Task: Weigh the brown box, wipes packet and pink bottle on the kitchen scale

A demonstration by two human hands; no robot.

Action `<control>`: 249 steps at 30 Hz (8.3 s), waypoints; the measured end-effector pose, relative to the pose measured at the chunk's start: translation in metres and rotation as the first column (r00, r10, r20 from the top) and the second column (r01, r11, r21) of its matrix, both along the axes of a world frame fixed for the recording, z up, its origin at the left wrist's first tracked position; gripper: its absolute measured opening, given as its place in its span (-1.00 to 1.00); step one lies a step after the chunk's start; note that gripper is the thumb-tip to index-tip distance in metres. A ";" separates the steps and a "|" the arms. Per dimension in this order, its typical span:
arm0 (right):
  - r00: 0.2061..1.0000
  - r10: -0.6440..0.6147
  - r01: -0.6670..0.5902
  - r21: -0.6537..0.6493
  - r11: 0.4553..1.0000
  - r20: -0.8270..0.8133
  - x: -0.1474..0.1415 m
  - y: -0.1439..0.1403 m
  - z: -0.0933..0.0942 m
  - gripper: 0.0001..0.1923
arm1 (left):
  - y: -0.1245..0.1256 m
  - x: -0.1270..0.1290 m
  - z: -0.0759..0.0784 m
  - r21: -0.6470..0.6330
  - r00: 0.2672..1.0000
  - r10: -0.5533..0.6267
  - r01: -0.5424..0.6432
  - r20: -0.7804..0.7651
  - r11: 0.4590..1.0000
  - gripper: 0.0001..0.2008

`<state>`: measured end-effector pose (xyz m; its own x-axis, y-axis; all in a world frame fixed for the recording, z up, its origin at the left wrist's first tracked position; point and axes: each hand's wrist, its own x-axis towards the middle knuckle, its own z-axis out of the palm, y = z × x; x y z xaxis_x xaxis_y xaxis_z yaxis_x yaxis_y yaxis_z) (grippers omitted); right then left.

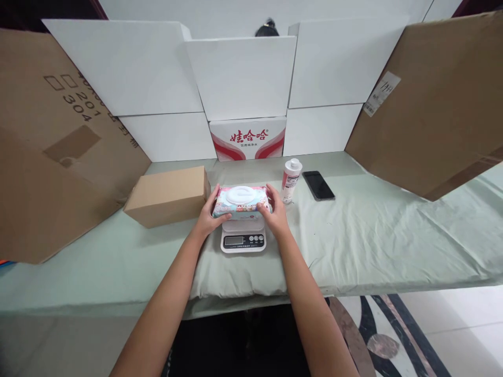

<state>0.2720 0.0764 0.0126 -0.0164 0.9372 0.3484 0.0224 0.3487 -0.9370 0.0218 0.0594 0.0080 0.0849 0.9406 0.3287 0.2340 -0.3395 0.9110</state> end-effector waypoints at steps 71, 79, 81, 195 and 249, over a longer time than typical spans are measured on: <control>0.984 0.041 -0.060 0.110 0.992 0.171 -0.136 -0.038 0.041 -0.08 | -0.040 -0.116 -0.011 0.128 0.565 0.398 -0.675 0.723 0.727 -0.52; 0.936 -0.283 0.225 0.266 0.938 0.208 -0.016 -0.059 0.030 -0.18 | -0.047 -0.063 -0.023 -0.017 0.909 0.140 -0.145 0.393 0.989 -0.29; 0.924 -0.329 0.277 0.251 0.927 0.194 -0.003 -0.058 0.016 -0.18 | -0.045 -0.051 -0.019 -0.040 0.919 0.059 -0.047 0.389 0.998 -0.22; 0.993 -0.018 -0.006 0.206 0.978 0.117 -0.030 0.002 0.029 -0.61 | -0.031 -0.056 0.003 -0.012 0.504 0.114 -0.240 -0.856 0.971 -0.70; 0.841 -0.418 0.377 -0.183 0.908 -0.344 0.155 -0.066 0.017 -0.33 | -0.026 0.175 0.041 0.103 0.920 -0.294 0.329 -0.257 0.939 0.16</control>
<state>0.4266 0.0102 0.0292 0.4748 0.8664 0.1545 -0.2144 0.2841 -0.9345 0.1963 0.0330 0.0489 0.4569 0.7991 0.3908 0.2963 -0.5509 0.7802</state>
